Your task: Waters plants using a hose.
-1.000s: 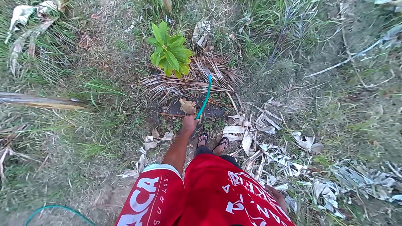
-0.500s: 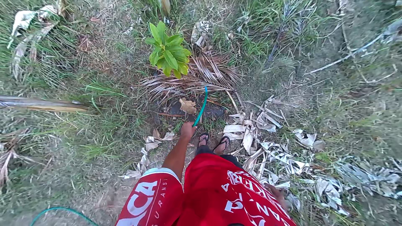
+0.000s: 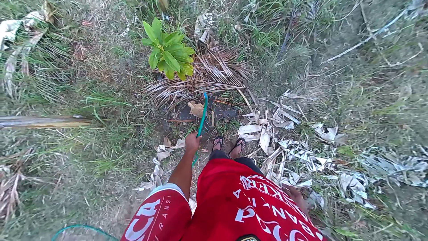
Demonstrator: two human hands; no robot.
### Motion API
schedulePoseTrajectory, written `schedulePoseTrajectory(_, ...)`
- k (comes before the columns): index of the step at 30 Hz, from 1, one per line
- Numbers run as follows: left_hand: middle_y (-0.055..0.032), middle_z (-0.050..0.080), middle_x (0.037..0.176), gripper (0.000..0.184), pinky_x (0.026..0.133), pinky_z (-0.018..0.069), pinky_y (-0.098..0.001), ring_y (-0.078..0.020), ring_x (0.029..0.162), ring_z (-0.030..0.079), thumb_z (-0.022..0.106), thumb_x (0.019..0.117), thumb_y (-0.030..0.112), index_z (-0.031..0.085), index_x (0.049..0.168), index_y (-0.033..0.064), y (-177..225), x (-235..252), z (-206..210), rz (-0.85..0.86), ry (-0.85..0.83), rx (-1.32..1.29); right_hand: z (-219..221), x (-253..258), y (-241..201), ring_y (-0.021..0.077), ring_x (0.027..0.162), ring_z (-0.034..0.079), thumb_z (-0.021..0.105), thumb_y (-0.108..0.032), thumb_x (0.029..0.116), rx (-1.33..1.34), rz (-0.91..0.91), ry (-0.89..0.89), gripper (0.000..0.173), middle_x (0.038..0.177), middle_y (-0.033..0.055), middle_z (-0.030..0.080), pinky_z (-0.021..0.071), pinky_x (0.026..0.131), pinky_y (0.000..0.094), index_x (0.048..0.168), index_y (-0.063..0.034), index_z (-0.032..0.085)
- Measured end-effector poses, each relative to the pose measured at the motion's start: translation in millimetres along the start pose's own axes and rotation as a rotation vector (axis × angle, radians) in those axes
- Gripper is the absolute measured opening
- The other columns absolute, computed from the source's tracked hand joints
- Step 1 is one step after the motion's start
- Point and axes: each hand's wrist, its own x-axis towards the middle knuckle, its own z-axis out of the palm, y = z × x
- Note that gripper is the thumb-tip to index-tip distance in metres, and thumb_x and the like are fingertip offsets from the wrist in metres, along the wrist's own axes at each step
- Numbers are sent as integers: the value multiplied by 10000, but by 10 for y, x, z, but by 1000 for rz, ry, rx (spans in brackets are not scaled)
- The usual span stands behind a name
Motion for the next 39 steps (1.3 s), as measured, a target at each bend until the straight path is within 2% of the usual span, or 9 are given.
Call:
schedulePoseTrajectory(4, -179, 723, 1149, 326, 1017, 497, -547, -344, 1122, 675, 618, 1016, 296, 714, 1228, 68, -74, -18, 8, -22, 11, 7, 41, -37, -44, 242, 835, 713, 498, -126, 1085, 27, 12, 11, 310, 1081, 199, 705, 598, 727, 426, 1347, 10, 592)
schedulePoseTrajectory(9, -179, 729, 1131, 323, 999, 506, -551, -341, 1091, 688, 626, 1011, 285, 714, 1233, 68, -88, -44, -14, -68, 15, -25, 42, 13, -10, 222, 784, 716, 509, -129, 1081, 30, 2, 13, 306, 1039, 184, 714, 601, 677, 401, 1340, 6, 599)
schedulePoseTrajectory(13, -162, 739, 1092, 324, 987, 504, -552, -332, 1066, 694, 635, 1007, 305, 717, 1222, 78, -99, -36, -12, -67, 34, -15, 40, 7, -90, 244, 806, 714, 487, -122, 1088, 17, 8, -9, 313, 1074, 205, 699, 598, 699, 419, 1353, 17, 579)
schedulePoseTrajectory(16, -163, 736, 1107, 338, 994, 502, -549, -331, 1074, 690, 628, 1013, 317, 712, 1246, 88, -95, -37, -26, -73, 37, -18, 40, 22, -85, 241, 794, 718, 495, -116, 1084, 23, 12, 1, 305, 1067, 201, 705, 601, 686, 414, 1347, 5, 590)
schedulePoseTrajectory(23, -157, 736, 1134, 356, 1003, 502, -549, -333, 1099, 687, 617, 1016, 317, 698, 1287, 102, -57, -9, -63, -89, 53, -20, 40, 48, -15, 254, 837, 724, 503, -119, 1083, 13, 0, 2, 309, 1081, 221, 705, 604, 736, 426, 1345, 17, 593)
schedulePoseTrajectory(34, -150, 740, 1118, 333, 1003, 501, -544, -325, 1095, 689, 625, 1008, 312, 714, 1256, 109, -35, 28, -63, -96, 64, 8, 33, 28, -2, 260, 838, 725, 505, -120, 1082, 10, 6, 6, 310, 1088, 220, 703, 605, 728, 434, 1346, 16, 592)
schedulePoseTrajectory(39, -154, 740, 1108, 327, 992, 507, -547, -329, 1086, 691, 626, 1008, 318, 720, 1234, 101, -44, 25, -68, -86, 73, 17, 47, 14, -40, 232, 807, 716, 513, -120, 1079, 14, 10, 6, 306, 1062, 204, 706, 598, 713, 408, 1341, 11, 598)
